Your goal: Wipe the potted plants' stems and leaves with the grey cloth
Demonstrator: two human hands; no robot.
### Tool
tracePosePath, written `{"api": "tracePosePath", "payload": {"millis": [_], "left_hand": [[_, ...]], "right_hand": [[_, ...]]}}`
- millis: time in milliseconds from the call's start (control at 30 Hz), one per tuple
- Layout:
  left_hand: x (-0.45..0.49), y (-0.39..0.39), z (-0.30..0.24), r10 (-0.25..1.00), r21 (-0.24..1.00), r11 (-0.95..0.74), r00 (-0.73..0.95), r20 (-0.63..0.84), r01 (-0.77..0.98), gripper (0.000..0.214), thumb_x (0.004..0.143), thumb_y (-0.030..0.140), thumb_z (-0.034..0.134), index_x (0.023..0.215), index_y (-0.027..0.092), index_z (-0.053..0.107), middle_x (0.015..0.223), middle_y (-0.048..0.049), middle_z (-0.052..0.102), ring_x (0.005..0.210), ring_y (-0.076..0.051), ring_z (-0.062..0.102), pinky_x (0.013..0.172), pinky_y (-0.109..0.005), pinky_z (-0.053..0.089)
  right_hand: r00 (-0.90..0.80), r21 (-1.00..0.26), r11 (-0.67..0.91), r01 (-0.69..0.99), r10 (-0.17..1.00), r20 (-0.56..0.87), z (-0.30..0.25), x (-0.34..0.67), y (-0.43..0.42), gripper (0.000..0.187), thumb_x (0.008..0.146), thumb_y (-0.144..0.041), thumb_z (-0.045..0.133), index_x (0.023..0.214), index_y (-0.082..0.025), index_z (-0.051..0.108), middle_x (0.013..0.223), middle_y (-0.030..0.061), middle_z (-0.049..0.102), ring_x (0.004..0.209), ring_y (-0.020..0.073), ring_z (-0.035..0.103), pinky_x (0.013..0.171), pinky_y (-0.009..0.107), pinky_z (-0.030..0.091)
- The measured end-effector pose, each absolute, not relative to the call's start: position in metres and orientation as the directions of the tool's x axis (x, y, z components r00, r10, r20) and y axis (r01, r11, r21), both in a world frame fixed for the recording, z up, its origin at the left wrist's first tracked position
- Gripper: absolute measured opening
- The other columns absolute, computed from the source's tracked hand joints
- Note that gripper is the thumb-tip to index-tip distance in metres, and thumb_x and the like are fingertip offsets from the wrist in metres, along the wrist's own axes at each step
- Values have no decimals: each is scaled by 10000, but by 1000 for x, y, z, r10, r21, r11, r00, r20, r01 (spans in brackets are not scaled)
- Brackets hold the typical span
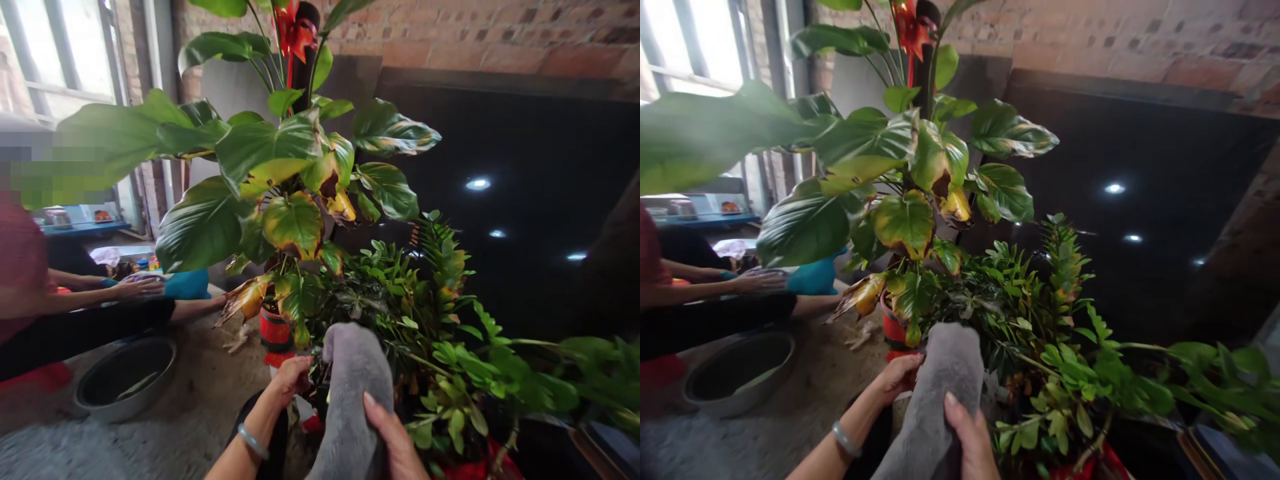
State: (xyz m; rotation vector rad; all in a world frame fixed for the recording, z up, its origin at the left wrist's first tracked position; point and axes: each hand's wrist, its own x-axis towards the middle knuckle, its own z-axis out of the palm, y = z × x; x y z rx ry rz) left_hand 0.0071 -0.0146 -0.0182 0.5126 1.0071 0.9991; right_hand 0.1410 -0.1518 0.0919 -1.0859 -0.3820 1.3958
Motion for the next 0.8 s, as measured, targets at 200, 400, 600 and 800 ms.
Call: {"api": "tracePosePath", "payload": {"millis": [200, 400, 600, 800], "left_hand": [[7, -23, -11, 871, 774, 491, 244, -426, -400, 120, 623, 56, 636, 692, 154, 634, 418, 72, 508, 388, -88, 423, 472, -222, 362], [2, -18, -17, 860, 777, 508, 263, -437, -371, 102, 583, 86, 687, 628, 143, 616, 393, 72, 490, 373, -85, 411, 459, -215, 328], [1, -13, -17, 882, 767, 470, 216, -418, -436, 173, 581, 163, 718, 567, 164, 546, 387, 89, 448, 386, -80, 404, 469, -214, 312], [0, -14, -11, 887, 744, 457, 184, -424, -488, 101, 586, 99, 676, 628, 151, 599, 379, 84, 473, 360, -89, 413, 433, -208, 307]], "right_hand": [[195, -760, -228, -608, 886, -421, 106, 143, -121, 461, 344, -419, 832, 711, -195, 666, 701, 67, 733, 840, 337, 676, 724, 448, 538], [118, -806, -317, -500, 897, -425, 72, 127, -142, 429, 422, -490, 812, 665, -165, 672, 649, 108, 711, 849, 360, 672, 724, 449, 528], [246, -861, -112, -497, 933, -263, 129, 140, -127, 552, 346, -444, 857, 799, -194, 663, 695, 48, 730, 737, 299, 675, 700, 414, 523], [220, -896, -162, -414, 937, -271, 95, 134, -115, 486, 389, -438, 837, 753, -158, 679, 654, 61, 716, 729, 296, 672, 744, 416, 506]]}}
